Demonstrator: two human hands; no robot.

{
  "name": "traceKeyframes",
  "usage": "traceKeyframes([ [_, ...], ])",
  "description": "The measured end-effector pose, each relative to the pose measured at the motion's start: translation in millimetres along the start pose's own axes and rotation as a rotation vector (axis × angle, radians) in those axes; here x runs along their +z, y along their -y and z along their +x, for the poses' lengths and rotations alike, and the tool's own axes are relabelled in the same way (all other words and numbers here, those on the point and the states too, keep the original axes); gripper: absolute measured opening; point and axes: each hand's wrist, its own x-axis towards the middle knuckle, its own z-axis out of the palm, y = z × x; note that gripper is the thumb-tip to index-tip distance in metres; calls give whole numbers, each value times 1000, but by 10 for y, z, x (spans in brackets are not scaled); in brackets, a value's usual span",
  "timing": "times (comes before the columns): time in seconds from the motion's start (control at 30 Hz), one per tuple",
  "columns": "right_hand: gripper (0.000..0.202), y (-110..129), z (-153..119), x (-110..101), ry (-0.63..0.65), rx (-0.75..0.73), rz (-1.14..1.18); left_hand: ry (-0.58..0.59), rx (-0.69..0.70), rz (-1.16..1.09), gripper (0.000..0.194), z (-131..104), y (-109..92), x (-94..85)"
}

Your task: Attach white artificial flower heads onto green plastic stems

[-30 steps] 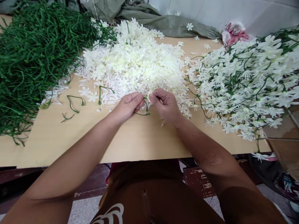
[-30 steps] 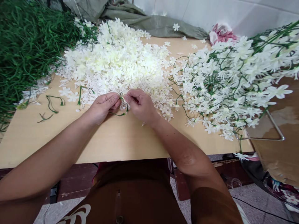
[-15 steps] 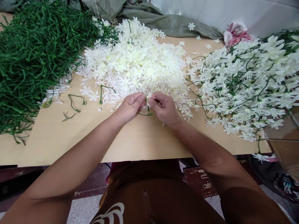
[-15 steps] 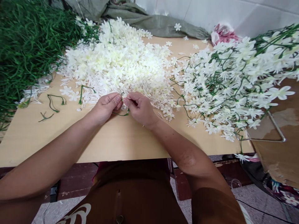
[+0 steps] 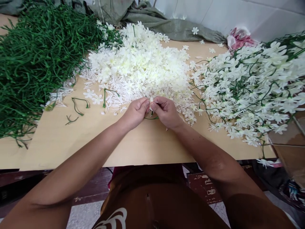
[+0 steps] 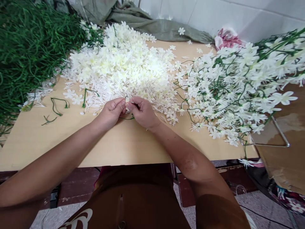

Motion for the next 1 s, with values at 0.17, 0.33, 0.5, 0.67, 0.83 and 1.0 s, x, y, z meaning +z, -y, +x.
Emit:
traceKeyframes([
  [0.17,52,3,10,-68,77,90,68,10,-43,-25,52,11,-18,-5],
  [0.33,53,17,-6,-134,101,106,-36,32,-62,49,48,6,-42,-11],
  [0.5,52,-9,-4,-173,119,63,-130,16,-47,86,51,18,-19,-53],
  [0.67,54,6,0,-165,111,28,-174,33,-15,99,53,24,8,-69],
  [0.83,55,35,-18,-104,39,-6,-211,19,17,20,54,12,-4,-52],
  [1.0,52,73,-38,-64,-48,7,-202,10,-20,-85,52,2,-32,-29],
])
